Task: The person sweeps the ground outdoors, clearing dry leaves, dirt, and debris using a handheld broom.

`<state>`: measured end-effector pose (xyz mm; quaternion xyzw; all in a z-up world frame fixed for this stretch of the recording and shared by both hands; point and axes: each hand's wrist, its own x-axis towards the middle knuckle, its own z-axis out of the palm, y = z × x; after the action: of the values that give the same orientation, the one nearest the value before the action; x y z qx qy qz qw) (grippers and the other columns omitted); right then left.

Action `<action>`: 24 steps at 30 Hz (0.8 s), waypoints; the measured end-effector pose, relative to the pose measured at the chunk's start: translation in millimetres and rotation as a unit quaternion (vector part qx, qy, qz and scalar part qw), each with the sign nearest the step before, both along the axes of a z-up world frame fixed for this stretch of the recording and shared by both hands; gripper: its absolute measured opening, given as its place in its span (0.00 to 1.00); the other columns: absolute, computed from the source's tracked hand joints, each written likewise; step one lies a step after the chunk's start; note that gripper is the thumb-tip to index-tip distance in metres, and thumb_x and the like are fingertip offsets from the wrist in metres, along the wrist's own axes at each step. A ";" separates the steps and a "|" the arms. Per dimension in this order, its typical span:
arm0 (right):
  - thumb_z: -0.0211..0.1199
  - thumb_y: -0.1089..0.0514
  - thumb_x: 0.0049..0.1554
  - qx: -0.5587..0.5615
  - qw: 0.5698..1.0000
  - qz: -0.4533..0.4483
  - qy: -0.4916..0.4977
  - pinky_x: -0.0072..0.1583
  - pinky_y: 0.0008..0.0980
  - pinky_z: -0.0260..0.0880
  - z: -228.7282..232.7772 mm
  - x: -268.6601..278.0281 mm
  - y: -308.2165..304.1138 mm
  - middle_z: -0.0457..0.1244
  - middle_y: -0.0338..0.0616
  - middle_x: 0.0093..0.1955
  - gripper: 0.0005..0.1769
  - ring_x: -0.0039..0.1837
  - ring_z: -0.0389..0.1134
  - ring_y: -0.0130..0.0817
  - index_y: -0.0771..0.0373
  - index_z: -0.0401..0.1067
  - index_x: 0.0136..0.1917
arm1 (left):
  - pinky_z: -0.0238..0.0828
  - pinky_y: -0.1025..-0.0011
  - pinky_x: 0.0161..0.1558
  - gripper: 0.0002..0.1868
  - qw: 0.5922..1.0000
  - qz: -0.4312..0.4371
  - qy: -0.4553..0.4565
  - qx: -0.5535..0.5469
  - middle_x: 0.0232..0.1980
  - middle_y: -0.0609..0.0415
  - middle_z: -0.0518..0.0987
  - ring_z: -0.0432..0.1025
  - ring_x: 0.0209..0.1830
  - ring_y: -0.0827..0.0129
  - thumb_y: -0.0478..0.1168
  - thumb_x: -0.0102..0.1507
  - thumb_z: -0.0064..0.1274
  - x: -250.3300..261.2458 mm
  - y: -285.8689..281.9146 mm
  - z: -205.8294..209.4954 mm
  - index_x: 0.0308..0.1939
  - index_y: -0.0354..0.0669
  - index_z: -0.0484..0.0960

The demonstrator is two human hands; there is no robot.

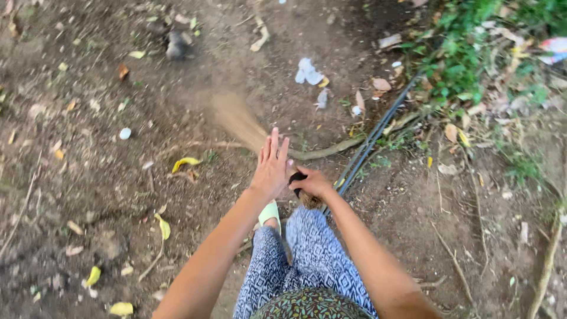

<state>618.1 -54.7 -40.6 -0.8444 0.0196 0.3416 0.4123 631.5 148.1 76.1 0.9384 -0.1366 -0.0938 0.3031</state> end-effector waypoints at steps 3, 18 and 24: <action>0.75 0.49 0.41 -0.014 0.981 -0.186 0.058 0.52 0.31 0.72 37.9 22.4 -34.7 0.74 0.45 0.49 0.32 0.47 0.72 0.33 0.52 0.79 0.61 | 0.44 0.45 0.76 0.34 0.999 -0.017 0.030 -0.003 0.83 0.37 0.35 0.42 0.81 0.37 0.44 0.70 0.42 17.9 -21.2 9.6 0.77 0.38 0.53; 0.72 0.49 0.50 0.176 0.849 -0.398 0.299 0.36 0.42 0.73 -15.0 155.4 -202.9 0.66 0.56 0.40 0.28 0.36 0.69 0.45 0.70 0.73 0.56 | 0.43 0.46 0.75 0.34 0.998 -0.042 0.052 0.009 0.83 0.37 0.33 0.40 0.81 0.38 0.43 0.70 0.42 145.8 -142.4 11.4 0.78 0.37 0.52; 0.72 0.52 0.44 0.123 0.905 -0.312 0.261 0.38 0.38 0.76 92.8 178.9 -266.3 0.70 0.51 0.47 0.30 0.37 0.72 0.40 0.55 0.76 0.61 | 0.44 0.46 0.76 0.34 0.996 -0.062 0.067 0.022 0.83 0.39 0.33 0.41 0.81 0.39 0.45 0.69 0.43 208.8 -196.6 16.8 0.77 0.39 0.53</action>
<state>796.9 -321.0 52.2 -0.6185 0.3467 0.4034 0.5784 840.3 -48.5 93.0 0.9262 -0.1717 -0.1777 0.2847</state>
